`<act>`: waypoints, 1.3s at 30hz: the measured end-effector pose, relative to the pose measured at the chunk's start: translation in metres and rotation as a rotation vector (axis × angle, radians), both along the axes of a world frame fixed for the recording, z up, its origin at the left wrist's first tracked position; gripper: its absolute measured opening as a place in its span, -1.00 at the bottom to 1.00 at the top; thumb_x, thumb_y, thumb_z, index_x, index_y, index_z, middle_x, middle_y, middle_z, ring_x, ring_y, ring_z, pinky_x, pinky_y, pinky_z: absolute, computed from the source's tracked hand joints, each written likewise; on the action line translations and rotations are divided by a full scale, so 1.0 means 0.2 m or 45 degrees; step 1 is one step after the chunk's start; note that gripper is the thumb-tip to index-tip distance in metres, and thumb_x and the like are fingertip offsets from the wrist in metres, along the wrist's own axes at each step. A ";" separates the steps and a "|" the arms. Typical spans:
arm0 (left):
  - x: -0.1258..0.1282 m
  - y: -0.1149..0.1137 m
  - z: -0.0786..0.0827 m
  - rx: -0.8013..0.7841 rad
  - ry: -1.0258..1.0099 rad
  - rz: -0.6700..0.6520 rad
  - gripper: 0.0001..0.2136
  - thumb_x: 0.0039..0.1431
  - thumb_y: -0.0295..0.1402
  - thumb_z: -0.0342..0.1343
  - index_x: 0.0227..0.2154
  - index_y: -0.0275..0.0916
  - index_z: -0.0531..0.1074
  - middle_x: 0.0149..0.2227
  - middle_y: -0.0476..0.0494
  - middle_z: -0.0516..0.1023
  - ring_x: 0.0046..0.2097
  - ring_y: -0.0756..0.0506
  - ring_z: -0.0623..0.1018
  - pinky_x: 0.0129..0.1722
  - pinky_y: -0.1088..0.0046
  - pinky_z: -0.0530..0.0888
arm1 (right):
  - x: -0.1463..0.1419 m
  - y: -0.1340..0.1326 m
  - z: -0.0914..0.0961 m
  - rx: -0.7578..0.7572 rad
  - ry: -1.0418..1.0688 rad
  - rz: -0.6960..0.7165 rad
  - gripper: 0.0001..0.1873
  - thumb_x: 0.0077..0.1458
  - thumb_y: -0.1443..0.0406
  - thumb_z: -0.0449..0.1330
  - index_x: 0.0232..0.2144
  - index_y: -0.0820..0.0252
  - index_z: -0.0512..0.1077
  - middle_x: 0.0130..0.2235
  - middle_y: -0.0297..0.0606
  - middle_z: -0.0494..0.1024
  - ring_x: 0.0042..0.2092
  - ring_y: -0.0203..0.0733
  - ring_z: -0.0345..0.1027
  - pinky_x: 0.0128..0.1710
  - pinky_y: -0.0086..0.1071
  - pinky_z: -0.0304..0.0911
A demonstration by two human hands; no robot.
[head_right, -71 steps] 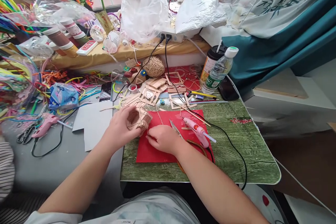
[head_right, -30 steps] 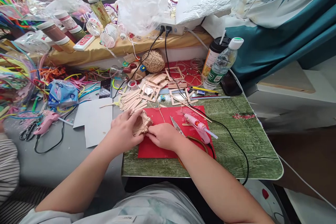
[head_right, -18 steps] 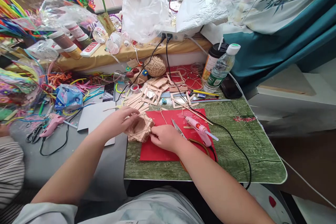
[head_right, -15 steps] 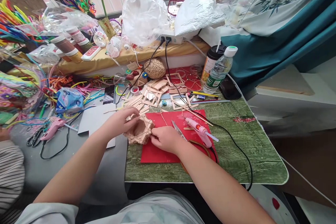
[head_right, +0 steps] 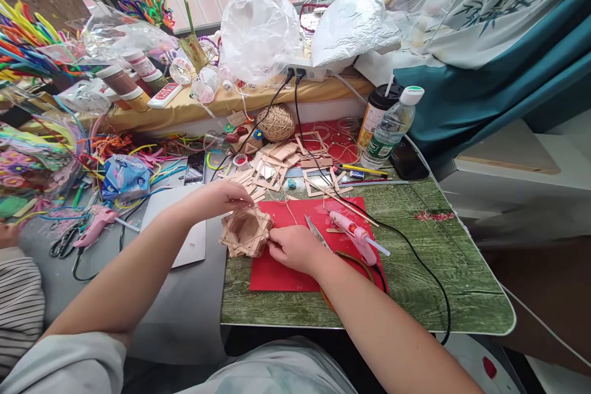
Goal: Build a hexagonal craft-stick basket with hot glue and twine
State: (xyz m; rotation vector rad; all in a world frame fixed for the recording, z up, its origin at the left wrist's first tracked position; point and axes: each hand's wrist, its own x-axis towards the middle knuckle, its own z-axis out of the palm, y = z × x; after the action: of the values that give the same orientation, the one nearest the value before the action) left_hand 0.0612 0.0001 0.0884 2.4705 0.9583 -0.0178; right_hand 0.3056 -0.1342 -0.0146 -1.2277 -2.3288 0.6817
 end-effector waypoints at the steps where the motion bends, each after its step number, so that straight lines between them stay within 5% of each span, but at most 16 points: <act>1: 0.01 0.02 0.00 0.000 0.024 -0.045 -0.75 0.31 -0.23 0.08 -0.18 0.01 0.69 -0.17 -0.03 0.72 -0.13 -0.14 0.65 -0.09 0.34 0.50 | 0.00 0.00 0.00 0.000 -0.002 0.001 -0.79 0.30 0.32 0.22 -0.43 0.15 0.44 -0.43 -0.29 0.59 -0.43 -0.24 0.31 -0.39 -0.34 -0.10; 8: 0.04 0.06 0.05 0.156 0.229 -0.313 -0.76 0.37 -0.33 0.02 -0.12 0.00 0.61 -0.08 -0.03 0.68 -0.12 -0.12 0.64 -0.15 0.37 0.45 | 0.00 0.00 0.01 -0.003 -0.011 -0.006 -0.79 0.31 0.30 0.21 -0.41 0.15 0.46 -0.43 -0.28 0.59 -0.43 -0.25 0.29 -0.39 -0.34 -0.11; 14: 0.09 0.07 0.11 0.366 0.529 -0.658 -0.69 0.25 -0.59 0.06 -0.07 -0.12 0.53 -0.11 -0.12 0.64 -0.29 -0.09 0.58 -0.39 0.39 0.29 | 0.00 0.01 0.00 -0.022 -0.011 0.003 -0.82 0.32 0.30 0.20 -0.37 0.16 0.48 -0.40 -0.28 0.60 -0.42 -0.27 0.29 -0.37 -0.36 -0.09; 19: 0.14 0.08 0.15 0.464 0.622 -0.832 -0.65 0.19 -0.66 0.09 -0.08 -0.12 0.50 -0.13 -0.10 0.63 -0.30 -0.11 0.58 -0.39 0.35 0.27 | 0.00 0.01 0.02 -0.029 -0.010 -0.004 -0.83 0.32 0.30 0.20 -0.36 0.17 0.50 -0.39 -0.28 0.60 -0.41 -0.26 0.30 -0.37 -0.35 -0.08; 34: 0.16 0.07 0.14 0.481 0.466 -0.883 -0.78 0.26 -0.61 0.11 -0.21 -0.15 0.53 -0.20 -0.12 0.63 -0.18 -0.13 0.59 -0.12 0.34 0.39 | 0.01 0.01 0.04 -0.048 -0.015 0.000 -0.82 0.33 0.29 0.18 -0.34 0.18 0.51 -0.35 -0.25 0.64 -0.38 -0.24 0.36 -0.36 -0.34 -0.10; 39: 0.14 0.07 0.11 0.307 0.544 -0.577 -0.75 0.30 -0.54 0.05 -0.11 -0.13 0.55 -0.14 -0.14 0.65 -0.17 -0.14 0.61 -0.18 0.35 0.40 | 0.01 0.01 0.04 -0.047 -0.020 0.005 -0.82 0.33 0.28 0.18 -0.34 0.17 0.51 -0.35 -0.25 0.65 -0.38 -0.24 0.37 -0.36 -0.33 -0.11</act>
State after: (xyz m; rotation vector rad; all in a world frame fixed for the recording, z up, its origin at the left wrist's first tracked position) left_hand 0.0901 0.0141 0.1095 2.9263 0.5556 -0.6352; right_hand 0.3069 -0.1331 -0.0065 -1.2490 -2.3420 0.7222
